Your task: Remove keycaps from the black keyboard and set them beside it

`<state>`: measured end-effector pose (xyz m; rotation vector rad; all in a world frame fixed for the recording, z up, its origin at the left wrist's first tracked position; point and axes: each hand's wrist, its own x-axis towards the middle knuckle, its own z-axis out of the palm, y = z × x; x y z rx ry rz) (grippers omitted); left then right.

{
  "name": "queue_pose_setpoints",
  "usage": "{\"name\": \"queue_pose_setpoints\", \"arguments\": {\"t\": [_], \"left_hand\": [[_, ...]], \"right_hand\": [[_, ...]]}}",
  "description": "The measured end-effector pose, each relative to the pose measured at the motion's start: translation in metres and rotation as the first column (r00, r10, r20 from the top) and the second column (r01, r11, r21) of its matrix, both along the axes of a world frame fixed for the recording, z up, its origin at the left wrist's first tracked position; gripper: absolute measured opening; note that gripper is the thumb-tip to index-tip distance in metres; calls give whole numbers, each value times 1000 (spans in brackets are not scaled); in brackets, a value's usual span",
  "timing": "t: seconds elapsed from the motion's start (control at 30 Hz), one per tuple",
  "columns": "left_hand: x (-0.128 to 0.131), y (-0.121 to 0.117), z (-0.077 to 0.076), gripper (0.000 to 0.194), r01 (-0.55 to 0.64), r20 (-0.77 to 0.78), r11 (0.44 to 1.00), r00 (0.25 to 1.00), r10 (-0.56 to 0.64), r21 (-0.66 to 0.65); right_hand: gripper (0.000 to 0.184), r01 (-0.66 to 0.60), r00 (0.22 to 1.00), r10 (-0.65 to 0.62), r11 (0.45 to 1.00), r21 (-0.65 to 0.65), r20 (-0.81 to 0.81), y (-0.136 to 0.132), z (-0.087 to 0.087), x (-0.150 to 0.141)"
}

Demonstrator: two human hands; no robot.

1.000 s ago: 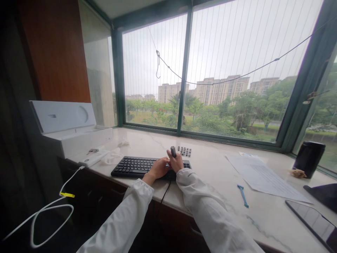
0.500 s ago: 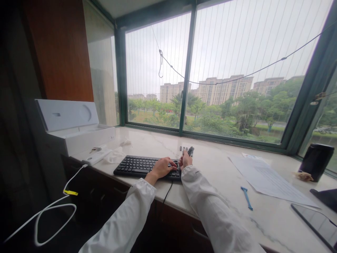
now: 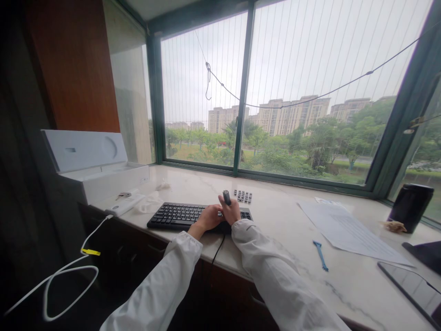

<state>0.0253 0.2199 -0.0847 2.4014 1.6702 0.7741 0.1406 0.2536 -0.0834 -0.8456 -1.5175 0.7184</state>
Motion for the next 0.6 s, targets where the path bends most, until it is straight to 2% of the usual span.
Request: {"name": "queue_pose_setpoints", "arguments": {"t": [0.1, 0.2, 0.4, 0.53, 0.6], "left_hand": [[1, 3, -2, 26, -34, -19, 999, 999, 33, -2], [1, 4, -1, 27, -28, -19, 1000, 999, 28, -2], [0, 0, 2, 30, -75, -34, 997, 997, 74, -15], [-1, 0, 4, 28, -23, -25, 999, 999, 22, -34], [-1, -1, 4, 28, -18, -15, 997, 1000, 17, -70]], "right_hand": [[49, -6, 985, -23, 986, 168, 173, -10, 1, 1], [49, 4, 966, -73, 965, 264, 250, -15, 2, 3], [48, -10, 958, -75, 956, 294, 278, -23, 2, 4], [43, -101, 954, 12, 953, 284, 299, -34, 2, 0], [43, -101, 955, 10, 951, 293, 297, -36, 2, -3]]}}
